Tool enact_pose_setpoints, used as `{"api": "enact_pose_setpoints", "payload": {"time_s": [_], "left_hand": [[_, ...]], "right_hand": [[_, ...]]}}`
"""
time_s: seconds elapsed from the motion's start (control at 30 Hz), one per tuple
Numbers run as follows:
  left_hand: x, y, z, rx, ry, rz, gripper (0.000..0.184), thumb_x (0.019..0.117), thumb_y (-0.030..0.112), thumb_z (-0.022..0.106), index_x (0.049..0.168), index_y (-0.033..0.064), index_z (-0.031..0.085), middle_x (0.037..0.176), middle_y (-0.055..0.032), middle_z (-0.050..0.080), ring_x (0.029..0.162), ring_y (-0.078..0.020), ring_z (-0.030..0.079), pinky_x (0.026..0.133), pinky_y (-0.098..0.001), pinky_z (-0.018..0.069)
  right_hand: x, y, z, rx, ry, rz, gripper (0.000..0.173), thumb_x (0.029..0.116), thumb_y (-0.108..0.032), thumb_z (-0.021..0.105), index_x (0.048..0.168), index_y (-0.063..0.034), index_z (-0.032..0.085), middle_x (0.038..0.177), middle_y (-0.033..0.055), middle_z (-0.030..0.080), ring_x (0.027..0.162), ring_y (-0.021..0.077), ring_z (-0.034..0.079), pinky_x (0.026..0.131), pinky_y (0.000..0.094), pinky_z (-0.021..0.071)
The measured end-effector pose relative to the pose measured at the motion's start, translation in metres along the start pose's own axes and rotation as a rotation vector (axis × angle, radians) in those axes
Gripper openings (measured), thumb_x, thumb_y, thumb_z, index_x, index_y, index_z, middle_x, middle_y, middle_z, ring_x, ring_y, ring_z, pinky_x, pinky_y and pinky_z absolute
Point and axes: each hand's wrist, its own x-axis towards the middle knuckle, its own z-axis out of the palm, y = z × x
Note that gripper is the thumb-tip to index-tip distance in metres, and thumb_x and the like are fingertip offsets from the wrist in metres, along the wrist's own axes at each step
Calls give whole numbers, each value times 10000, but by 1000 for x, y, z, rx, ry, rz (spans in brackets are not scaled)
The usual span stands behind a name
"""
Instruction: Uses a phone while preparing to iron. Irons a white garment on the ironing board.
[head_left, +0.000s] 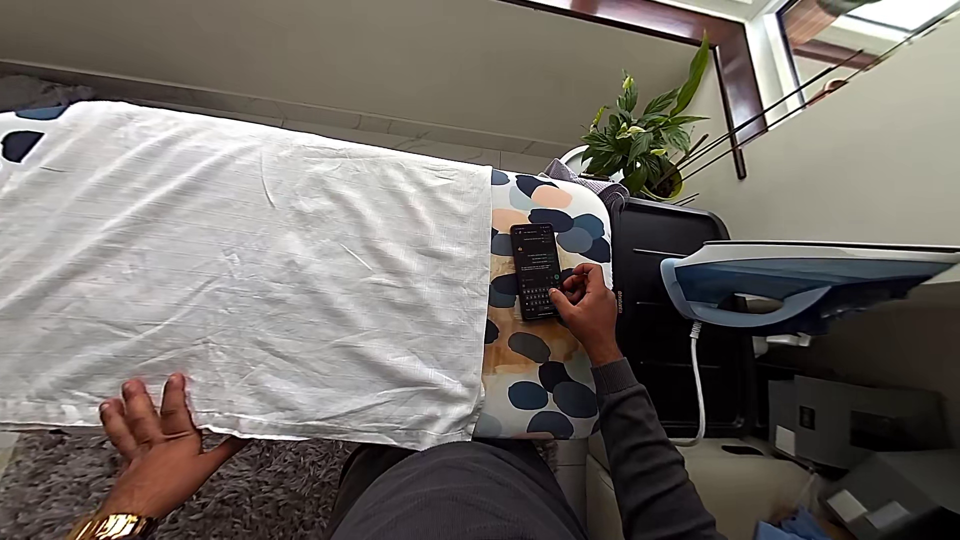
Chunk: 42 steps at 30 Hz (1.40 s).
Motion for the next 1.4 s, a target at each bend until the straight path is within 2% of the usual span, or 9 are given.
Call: {"api": "enact_pose_setpoints", "payload": {"time_s": [0.27,0.37,0.43,0.53,0.73,0.87,1.1,1.27,1.4], "left_hand": [[-1,3,-1,9,3,6,1343,614,205,953,1624,-32,100,1647,-335,-176,1517,-567,-113,1197,-695,162],[-1,3,-1,16,8,8,1330,623,198,955,1626,-24,111,1648,-340,-165,1518,-571,-99,1187,-710,174],[-1,1,0,9,8,3,1339,617,184,962,1628,-16,108,1648,-335,-173,1517,-571,-100,1183,-715,178],[0,1,1,13,8,4,1350,609,176,965,1630,-14,101,1650,-326,-182,1516,-572,-104,1180,-716,185],[-1,1,1,17,13,2,1351,609,181,964,1632,-8,100,1649,-328,-181,1517,-571,-102,1170,-724,196],[-2,3,0,37,-6,-2,1361,624,206,957,1631,-14,69,1645,-325,-201,1518,-562,-120,1189,-697,177],[-1,-2,3,26,21,18,1355,609,190,958,1634,-1,94,1652,-320,-185,1518,-567,-106,1171,-721,198],[0,-5,4,25,20,2,1354,608,201,971,1635,5,110,1653,-318,-183,1517,-574,-96,1165,-738,188],[1,-4,4,8,25,15,1351,605,186,969,1635,8,113,1653,-318,-181,1514,-577,-101,1160,-742,199]], "right_hand": [[-2,0,3,-73,22,-47,520,790,-327,780,1192,-54,597,882,72,676,731,253,628,640,509,490],[-3,-5,3,-72,14,-27,617,811,-448,756,1238,-42,576,907,76,677,774,268,630,713,546,486],[-6,-16,5,-125,-4,4,745,785,-552,754,1285,-38,551,976,114,666,895,321,636,801,595,458],[-11,-24,14,-258,-3,11,839,732,-614,759,1309,-48,537,1096,165,648,1043,373,613,827,607,431],[-10,-10,1,-103,-93,-13,766,770,-469,764,1355,-56,491,1108,128,649,1084,344,600,900,619,409],[-17,-6,-4,-96,-104,-56,692,777,-325,788,1341,-58,491,1161,151,635,1083,346,602,893,624,411],[-6,-12,5,-69,0,34,585,809,-285,755,1281,-26,529,992,130,667,938,328,636,848,594,439],[-11,-27,12,-216,-14,48,807,773,-569,765,1319,-32,512,1113,172,640,1066,372,607,869,623,421],[-10,-25,10,-214,-62,45,829,736,-547,804,1328,-42,516,1147,176,633,1111,387,586,863,620,415]]}}
